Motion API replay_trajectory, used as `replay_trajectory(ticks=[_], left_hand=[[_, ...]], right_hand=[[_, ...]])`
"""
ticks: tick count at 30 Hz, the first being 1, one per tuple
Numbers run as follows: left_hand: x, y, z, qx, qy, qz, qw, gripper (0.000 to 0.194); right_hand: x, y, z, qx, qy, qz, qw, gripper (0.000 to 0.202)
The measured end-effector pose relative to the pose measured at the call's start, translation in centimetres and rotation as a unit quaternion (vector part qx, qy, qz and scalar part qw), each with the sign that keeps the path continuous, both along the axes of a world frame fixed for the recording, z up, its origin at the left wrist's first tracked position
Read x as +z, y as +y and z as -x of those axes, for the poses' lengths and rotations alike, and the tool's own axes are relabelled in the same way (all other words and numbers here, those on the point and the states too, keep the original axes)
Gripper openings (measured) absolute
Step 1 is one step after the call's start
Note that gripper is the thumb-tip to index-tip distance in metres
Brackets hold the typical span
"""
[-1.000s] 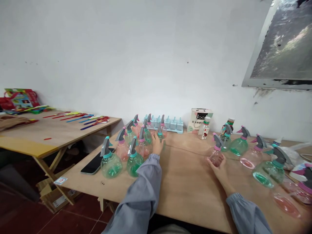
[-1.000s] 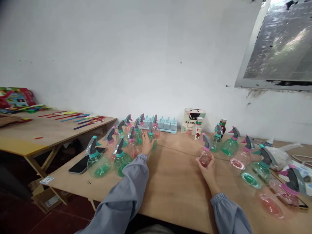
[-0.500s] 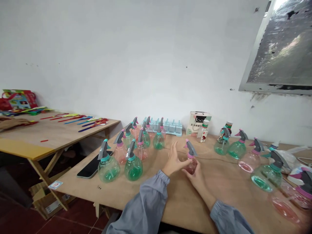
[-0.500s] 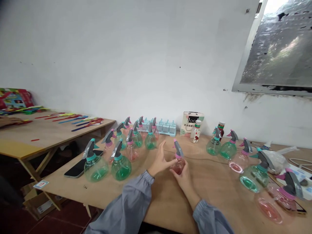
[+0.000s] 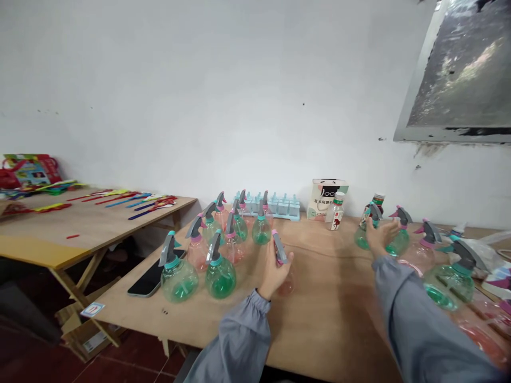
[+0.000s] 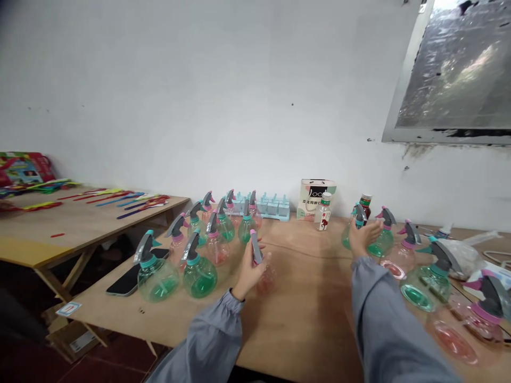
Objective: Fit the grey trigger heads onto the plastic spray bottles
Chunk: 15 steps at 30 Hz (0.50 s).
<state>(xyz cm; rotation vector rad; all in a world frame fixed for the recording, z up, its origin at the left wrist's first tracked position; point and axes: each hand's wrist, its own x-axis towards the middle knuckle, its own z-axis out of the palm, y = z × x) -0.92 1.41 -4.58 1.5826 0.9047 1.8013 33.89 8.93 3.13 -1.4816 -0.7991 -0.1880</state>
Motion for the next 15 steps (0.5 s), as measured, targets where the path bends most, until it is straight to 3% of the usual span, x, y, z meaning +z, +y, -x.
replay_trajectory(ticks=[3, 8, 12, 15], left_hand=[[0.4, -0.3, 0.4, 0.001, 0.026, -0.013, 1.0, 0.053], [1.8, -1.1, 1.5, 0.004, 0.073, -0.028, 0.997, 0.048], [2.6, -2.0, 2.0, 0.0, 0.081, -0.01, 0.997, 0.042], [2.9, -2.6, 2.1, -0.004, 0.097, -0.015, 0.995, 0.031]], right_hand=[[1.4, 1.6, -2.0, -0.006, -0.036, 0.066, 0.997, 0.075], [1.9, 2.3, -2.5, 0.008, -0.098, 0.156, 0.983, 0.06], [2.0, 1.7, -2.2, 0.023, -0.138, 0.176, 0.974, 0.055], [1.0, 0.6, -1.1, 0.028, -0.214, 0.168, 0.962, 0.057]])
